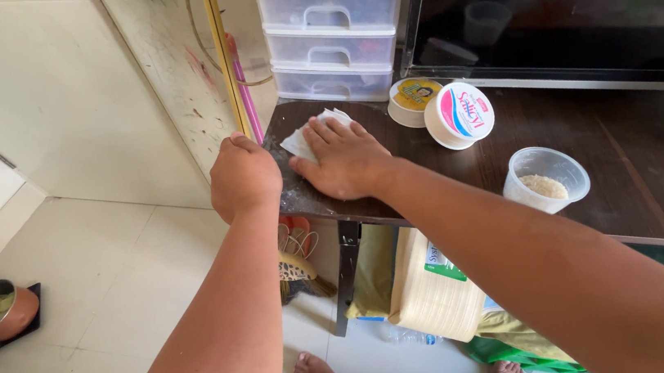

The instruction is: Cleaning the television stand and the television screen using wet wipes.

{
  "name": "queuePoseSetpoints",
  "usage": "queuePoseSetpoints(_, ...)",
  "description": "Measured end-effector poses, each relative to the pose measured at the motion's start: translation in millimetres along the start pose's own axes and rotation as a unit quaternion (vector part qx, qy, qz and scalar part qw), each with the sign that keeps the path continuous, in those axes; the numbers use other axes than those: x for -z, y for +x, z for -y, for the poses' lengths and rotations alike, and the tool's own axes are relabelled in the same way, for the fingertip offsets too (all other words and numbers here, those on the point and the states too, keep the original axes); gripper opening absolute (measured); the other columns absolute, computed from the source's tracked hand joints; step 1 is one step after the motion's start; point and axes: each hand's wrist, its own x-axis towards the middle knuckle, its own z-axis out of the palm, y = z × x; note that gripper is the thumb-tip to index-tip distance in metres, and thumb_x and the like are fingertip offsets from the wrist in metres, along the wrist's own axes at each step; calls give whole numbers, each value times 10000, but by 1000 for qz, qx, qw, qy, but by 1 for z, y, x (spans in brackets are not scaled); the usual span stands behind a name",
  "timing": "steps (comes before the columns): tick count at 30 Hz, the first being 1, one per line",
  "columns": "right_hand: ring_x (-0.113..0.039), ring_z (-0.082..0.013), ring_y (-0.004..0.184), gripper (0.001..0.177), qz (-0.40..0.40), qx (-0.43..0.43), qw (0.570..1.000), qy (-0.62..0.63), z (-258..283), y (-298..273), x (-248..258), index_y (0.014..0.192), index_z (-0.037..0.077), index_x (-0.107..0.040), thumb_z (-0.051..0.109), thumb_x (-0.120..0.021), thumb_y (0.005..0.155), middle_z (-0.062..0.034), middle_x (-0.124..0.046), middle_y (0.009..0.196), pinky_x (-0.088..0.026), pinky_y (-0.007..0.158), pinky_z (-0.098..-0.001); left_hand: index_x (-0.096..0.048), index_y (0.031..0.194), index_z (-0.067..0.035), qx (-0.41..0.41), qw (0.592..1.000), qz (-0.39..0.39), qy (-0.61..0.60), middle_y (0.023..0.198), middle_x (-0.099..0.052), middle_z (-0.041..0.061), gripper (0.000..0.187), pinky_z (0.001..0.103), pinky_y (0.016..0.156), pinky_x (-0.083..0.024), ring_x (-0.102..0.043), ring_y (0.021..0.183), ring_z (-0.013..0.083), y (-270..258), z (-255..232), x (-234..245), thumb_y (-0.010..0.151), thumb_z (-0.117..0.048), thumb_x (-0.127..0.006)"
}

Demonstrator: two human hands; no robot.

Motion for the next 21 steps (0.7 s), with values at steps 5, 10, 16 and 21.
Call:
queuePoseSetpoints(5,-61,-267,1581,804,5,8,1000,6,4,35,4,1616,84,-160,597,-238,1002,-85,-97,1712,-88,1257,-482,-699,1147,-135,-24,998,-13,-54,1122,-732,136,482,516,903,-525,-675,1060,396,6,7,-5,1048,-383,-298)
queuePoseSetpoints(10,-71,-284,1582,790,8,48,999,-18,15,69,-1,1621,62,-155,581,-229,1029,-100,-98,1714,-98,1261,-496,-720,1140,-139,-15,995,-22,-96,1141,-733,126,487,510,926,-506,-667,1077,390,8,12,0,1035,-374,-306)
queuePoseSetpoints(16,-87,-302,1580,773,5,55,998,-32,25,70,5,1627,70,-184,559,-220,1029,-118,-110,1720,-118,1255,-509,-699,1166,-118,-4,979,8,-205,1099,-791,49,497,420,931,-530,-734,1051,280,25,18,-10,1016,-381,-305)
queuePoseSetpoints(21,-43,-255,1578,726,37,104,994,-17,45,31,-5,1618,91,-142,504,-131,1021,-85,-91,1707,-40,1260,-483,-635,1274,2,-4,912,46,-408,1202,-750,162,553,357,1017,-489,-709,1161,251,54,42,-30,1055,-378,-297)
